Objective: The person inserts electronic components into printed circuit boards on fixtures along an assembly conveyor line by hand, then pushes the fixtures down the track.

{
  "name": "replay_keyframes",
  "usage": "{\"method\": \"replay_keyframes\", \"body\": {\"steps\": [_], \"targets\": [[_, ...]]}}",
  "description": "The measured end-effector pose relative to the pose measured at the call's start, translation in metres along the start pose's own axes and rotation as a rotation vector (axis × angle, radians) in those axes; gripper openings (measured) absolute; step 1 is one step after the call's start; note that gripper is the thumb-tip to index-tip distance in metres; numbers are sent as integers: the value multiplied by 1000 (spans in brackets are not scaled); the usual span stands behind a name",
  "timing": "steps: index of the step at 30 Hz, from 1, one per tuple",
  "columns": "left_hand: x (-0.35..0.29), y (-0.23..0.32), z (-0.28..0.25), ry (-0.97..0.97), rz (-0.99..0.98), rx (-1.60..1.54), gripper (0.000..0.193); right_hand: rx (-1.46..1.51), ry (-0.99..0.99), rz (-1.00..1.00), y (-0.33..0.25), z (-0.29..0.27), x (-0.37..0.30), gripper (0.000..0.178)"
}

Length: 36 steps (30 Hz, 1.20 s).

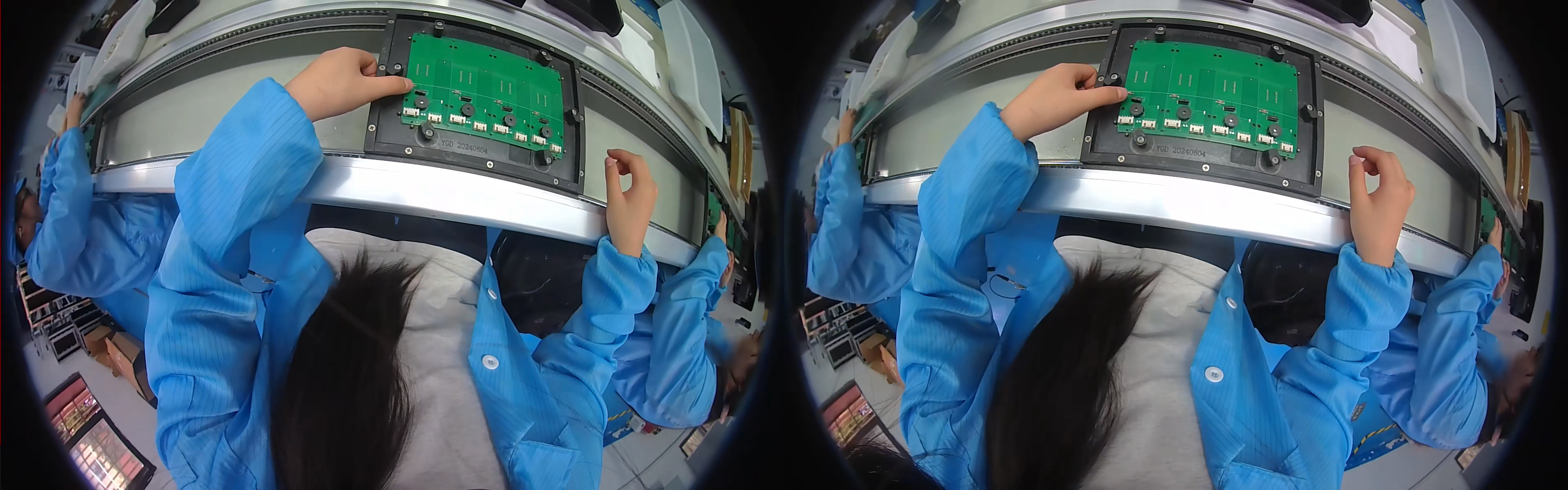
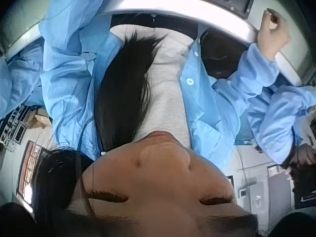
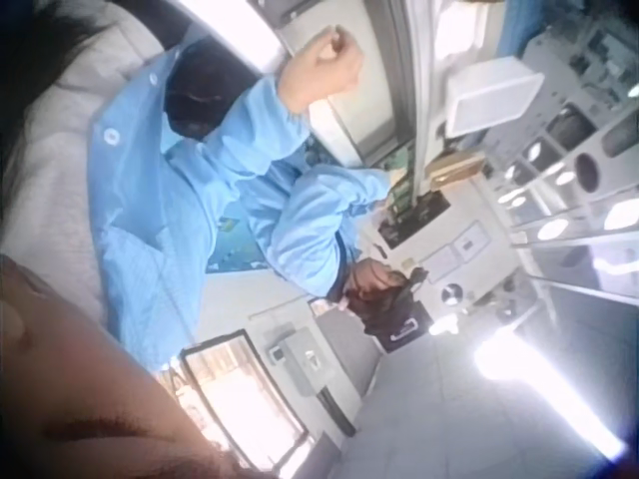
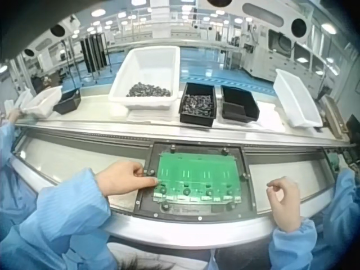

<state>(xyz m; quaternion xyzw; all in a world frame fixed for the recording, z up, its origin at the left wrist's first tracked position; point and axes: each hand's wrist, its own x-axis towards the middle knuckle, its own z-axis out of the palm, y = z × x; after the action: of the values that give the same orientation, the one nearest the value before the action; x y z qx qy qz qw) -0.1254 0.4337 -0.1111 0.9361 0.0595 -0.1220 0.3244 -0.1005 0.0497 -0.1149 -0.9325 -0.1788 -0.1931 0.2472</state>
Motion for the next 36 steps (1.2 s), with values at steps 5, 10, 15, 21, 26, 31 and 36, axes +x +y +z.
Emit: {"method": "replay_keyframes", "body": {"steps": [5, 10, 15, 21, 26, 31, 36], "targets": [[6, 8, 0, -8, -47, 141, 56, 67, -63, 3, 2, -1, 0, 13], [8, 14, 0, -35, -119, 175, 58, 57, -41, -16, 0, -1, -2, 12], [3, 9, 3, -31, -108, 157, 49, 90, -41, 0, 0, -1, -2, 11], [-8, -2, -4, 50, -49, 40, 45, 122, -56, 54, -2, -3, -1, 11], [-10, 1, -1, 2, 38, -6, 37, 155, 40, 73, -6, -7, 1, 13], [20, 25, 17, -91, 140, -50, 34, 298, 374, 108, -6, -7, 4, 17], [65, 119, 60, -275, 316, -77, 33, 345, 541, 101, -22, -9, 15, 23]]}}
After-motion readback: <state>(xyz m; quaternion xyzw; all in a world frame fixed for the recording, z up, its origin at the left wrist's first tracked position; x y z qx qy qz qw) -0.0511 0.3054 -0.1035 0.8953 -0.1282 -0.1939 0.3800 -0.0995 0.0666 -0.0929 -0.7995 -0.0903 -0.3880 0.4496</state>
